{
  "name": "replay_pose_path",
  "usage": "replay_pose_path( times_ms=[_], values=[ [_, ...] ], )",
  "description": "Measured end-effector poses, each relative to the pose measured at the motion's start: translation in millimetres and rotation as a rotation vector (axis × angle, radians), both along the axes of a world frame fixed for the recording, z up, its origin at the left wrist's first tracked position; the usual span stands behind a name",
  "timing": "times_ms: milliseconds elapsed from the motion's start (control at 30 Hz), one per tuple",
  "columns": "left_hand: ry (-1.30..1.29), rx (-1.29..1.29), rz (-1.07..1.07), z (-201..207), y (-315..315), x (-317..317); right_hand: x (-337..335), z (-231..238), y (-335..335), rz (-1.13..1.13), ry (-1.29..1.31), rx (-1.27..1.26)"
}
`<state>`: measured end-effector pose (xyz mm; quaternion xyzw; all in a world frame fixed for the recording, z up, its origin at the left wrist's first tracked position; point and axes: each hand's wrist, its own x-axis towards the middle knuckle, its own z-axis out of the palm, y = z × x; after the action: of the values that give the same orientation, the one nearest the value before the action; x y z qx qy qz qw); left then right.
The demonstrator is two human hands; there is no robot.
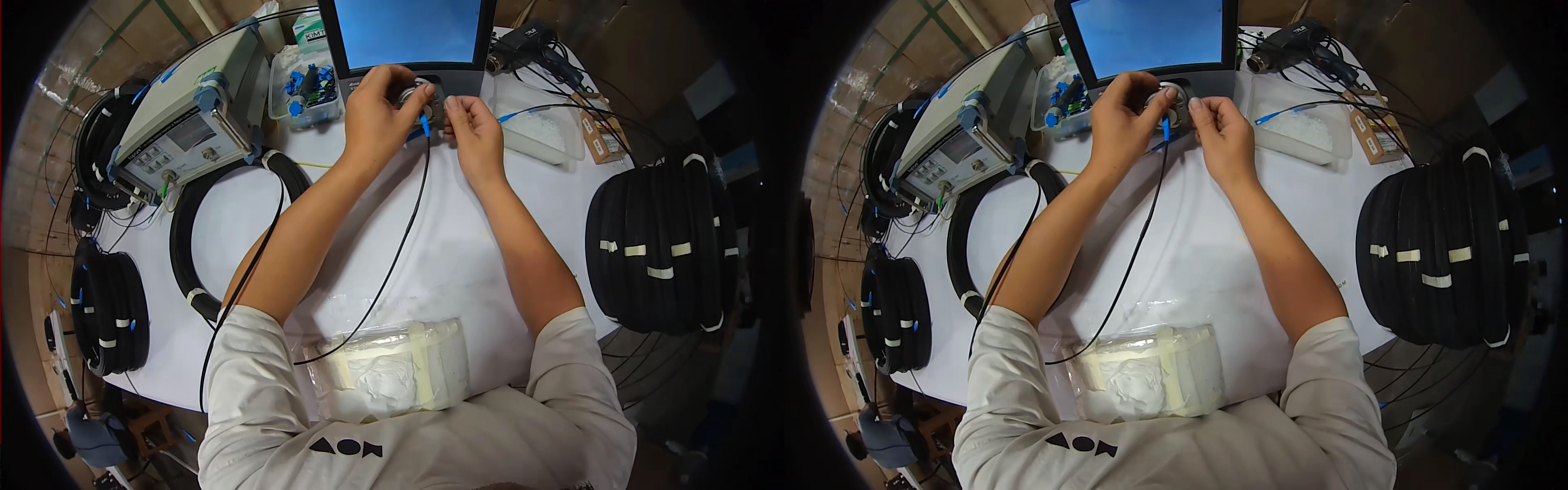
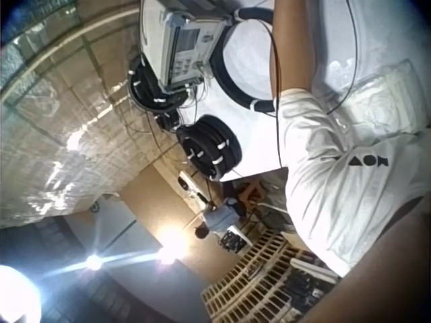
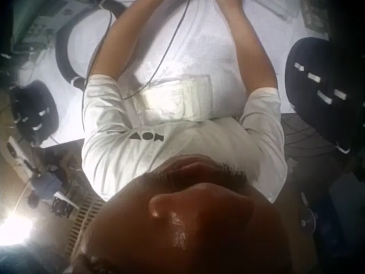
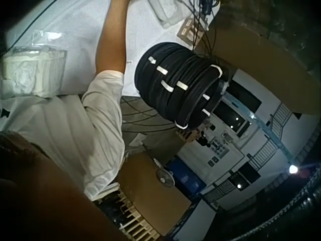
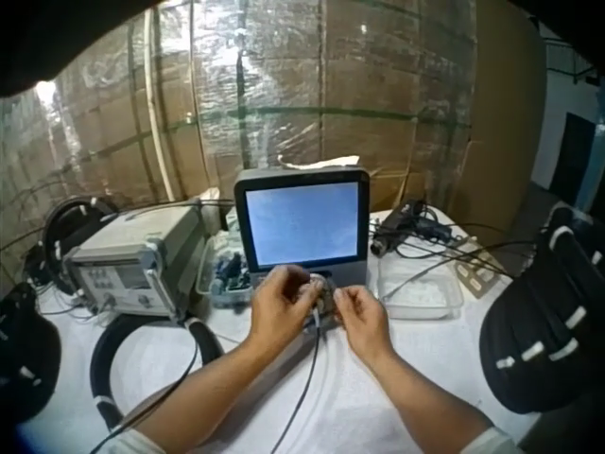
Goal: Inspecting fiber optic cable connectors using a digital microscope at a laboratory workbench.
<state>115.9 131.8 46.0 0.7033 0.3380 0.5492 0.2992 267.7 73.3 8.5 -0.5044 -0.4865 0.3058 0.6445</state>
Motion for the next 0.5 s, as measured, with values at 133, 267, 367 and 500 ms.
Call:
replay_pose_path(
  times_ms=[133, 267, 367, 500],
  values=[
    [-0.032, 0.009, -0.037, 0, -2, -2, 0, -3, -1, -0.004, -0.110, -0.066],
    [0.016, 0.055, -0.062, 1, -2, -7, -8, -3, -6, 0.017, -0.028, 0.121],
    [0.010, 0.134, -0.037, 2, -2, -7, -13, 1, -8, 0.050, 0.054, 0.168],
    [0.039, 0.001, 0.081, 7, -9, 1, -3, 2, -4, 0.004, 0.072, -0.003]
  ],
)
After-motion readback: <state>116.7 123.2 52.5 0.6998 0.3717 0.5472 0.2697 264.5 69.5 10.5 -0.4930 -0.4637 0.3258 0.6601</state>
